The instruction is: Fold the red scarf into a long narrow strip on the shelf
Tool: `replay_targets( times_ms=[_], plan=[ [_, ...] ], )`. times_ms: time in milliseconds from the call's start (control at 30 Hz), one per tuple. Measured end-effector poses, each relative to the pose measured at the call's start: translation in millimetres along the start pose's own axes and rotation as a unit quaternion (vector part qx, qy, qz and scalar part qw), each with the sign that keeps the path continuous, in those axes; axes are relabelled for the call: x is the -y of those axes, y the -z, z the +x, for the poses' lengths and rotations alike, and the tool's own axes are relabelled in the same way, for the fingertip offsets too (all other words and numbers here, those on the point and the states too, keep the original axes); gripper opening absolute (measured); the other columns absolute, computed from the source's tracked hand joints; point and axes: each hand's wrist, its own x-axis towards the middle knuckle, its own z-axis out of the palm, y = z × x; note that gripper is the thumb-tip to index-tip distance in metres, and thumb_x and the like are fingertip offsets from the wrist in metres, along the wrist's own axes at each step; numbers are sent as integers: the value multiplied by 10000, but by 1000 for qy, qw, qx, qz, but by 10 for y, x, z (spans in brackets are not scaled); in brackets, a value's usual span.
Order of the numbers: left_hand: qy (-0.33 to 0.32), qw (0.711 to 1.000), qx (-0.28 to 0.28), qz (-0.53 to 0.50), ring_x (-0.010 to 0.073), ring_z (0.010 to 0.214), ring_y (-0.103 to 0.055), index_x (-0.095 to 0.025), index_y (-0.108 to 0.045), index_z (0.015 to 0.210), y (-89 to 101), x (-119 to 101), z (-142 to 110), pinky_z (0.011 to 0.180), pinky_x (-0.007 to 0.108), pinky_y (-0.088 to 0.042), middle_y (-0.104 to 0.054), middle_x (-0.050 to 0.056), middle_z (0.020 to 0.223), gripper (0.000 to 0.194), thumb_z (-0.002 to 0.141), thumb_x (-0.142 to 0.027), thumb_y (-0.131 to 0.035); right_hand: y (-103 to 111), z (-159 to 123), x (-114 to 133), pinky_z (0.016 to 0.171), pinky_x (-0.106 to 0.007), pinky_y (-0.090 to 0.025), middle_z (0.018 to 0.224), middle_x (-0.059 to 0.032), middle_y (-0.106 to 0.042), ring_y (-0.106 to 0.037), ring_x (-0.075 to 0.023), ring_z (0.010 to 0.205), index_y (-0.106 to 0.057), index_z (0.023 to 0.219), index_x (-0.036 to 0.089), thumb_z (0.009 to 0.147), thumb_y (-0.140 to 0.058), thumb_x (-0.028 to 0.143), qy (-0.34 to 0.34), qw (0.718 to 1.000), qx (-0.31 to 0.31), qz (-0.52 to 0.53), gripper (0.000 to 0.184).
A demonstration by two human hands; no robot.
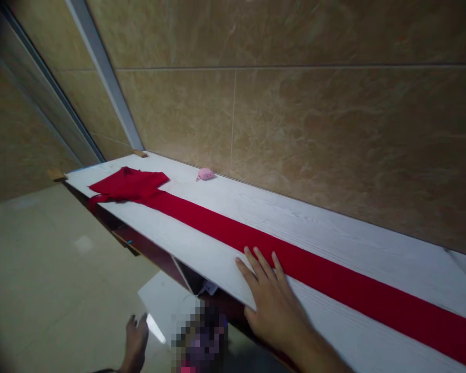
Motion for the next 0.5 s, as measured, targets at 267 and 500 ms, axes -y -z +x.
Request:
replay_targets(
  times_ms=[267, 500],
  plan=[
    [-247, 937, -94, -230, 279, 1355, -561, -181, -575, 1381, 953, -2138, -36, 1195, 439, -421, -604, 148, 1423, 521, 989, -509, -469, 316, 50, 119, 1286, -577, 61, 1742, -95, -70, -29, -285, 1613, -265, 1668, 193, 710, -606, 180, -26, 994, 65, 87, 1017],
    [-502, 842, -91, -175, 284, 1400, -486, -162, -649, 1180, 1044, -3244, -156, 1263, 480, -305, -623, 157, 1330, 338, 995, -406, -506, 278, 25, 88, 1287, -568, 52, 1741, -100, -117, -66, -279, 1614, -302, 1657, 200, 741, -646, 224, -7, 994, 31, 107, 979]
  ],
)
